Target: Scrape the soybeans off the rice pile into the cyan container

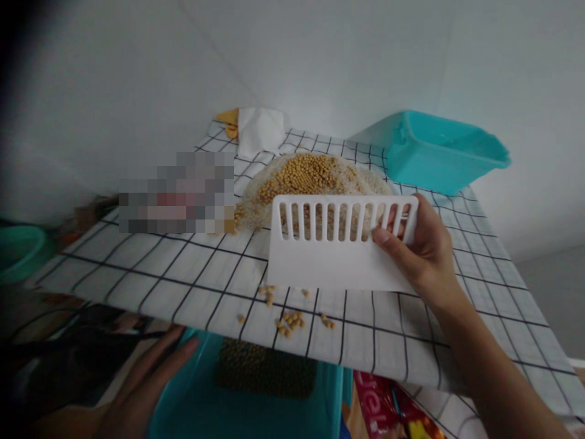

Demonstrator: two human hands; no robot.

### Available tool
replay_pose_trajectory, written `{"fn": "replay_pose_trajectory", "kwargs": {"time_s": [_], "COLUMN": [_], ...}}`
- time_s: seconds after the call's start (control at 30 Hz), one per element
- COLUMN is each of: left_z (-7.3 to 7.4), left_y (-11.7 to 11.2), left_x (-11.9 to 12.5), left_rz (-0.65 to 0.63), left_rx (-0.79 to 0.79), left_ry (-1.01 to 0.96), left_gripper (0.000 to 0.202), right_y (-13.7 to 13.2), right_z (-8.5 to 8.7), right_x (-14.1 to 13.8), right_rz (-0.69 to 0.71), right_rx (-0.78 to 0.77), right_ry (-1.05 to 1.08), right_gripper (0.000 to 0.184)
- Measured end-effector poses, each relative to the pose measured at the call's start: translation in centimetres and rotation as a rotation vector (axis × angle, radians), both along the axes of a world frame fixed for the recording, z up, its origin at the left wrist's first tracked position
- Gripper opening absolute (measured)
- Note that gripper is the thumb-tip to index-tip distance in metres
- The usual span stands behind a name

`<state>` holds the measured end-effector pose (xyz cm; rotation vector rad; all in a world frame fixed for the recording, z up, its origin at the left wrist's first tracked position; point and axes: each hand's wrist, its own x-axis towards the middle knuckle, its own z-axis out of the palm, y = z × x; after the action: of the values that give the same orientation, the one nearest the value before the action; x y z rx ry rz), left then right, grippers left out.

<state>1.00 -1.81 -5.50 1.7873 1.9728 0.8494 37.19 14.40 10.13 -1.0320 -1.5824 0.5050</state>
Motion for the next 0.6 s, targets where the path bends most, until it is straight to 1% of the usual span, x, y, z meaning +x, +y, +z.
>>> {"fn": "replay_pose_trajectory", "kwargs": {"time_s": [0.07, 0.13, 0.3, 0.37, 0.47, 0.6], "left_z": [0.1, 0.4, 1.8, 2.1, 2.0, 1.1], "left_y": [0.0, 0.1, 0.6, 0.7, 0.7, 0.4], "left_x": [0.3, 0.6, 0.9, 1.0, 1.0, 1.0], "left_rz": [0.03, 0.057, 0.085, 0.096, 0.103, 0.127], "left_rx": [0.048, 0.061, -0.019, -0.055, -0.055, -0.019], "left_ry": [-0.042, -0.074, -0.136, -0.154, -0.172, -0.197], "left_gripper": [0.042, 0.042, 0.036, 0.033, 0.034, 0.036], "right_y": [0.0, -0.1, -0.5, -0.6, -0.6, -0.7], "right_z": [-0.1, -0.1, 0.0, 0.0, -0.1, -0.2], "right_x": [-0.1, -0.1, -0.5, -0.6, -0.9, -1.2], "right_rz": [0.007, 0.01, 0.028, 0.032, 0.036, 0.071], "right_rx": [0.003, 0.002, -0.006, -0.005, 0.004, -0.021], "right_ry": [-0.002, -0.005, -0.024, -0.033, -0.043, -0.029], "right_gripper": [0.022, 0.021, 0.021, 0.02, 0.02, 0.021]}}
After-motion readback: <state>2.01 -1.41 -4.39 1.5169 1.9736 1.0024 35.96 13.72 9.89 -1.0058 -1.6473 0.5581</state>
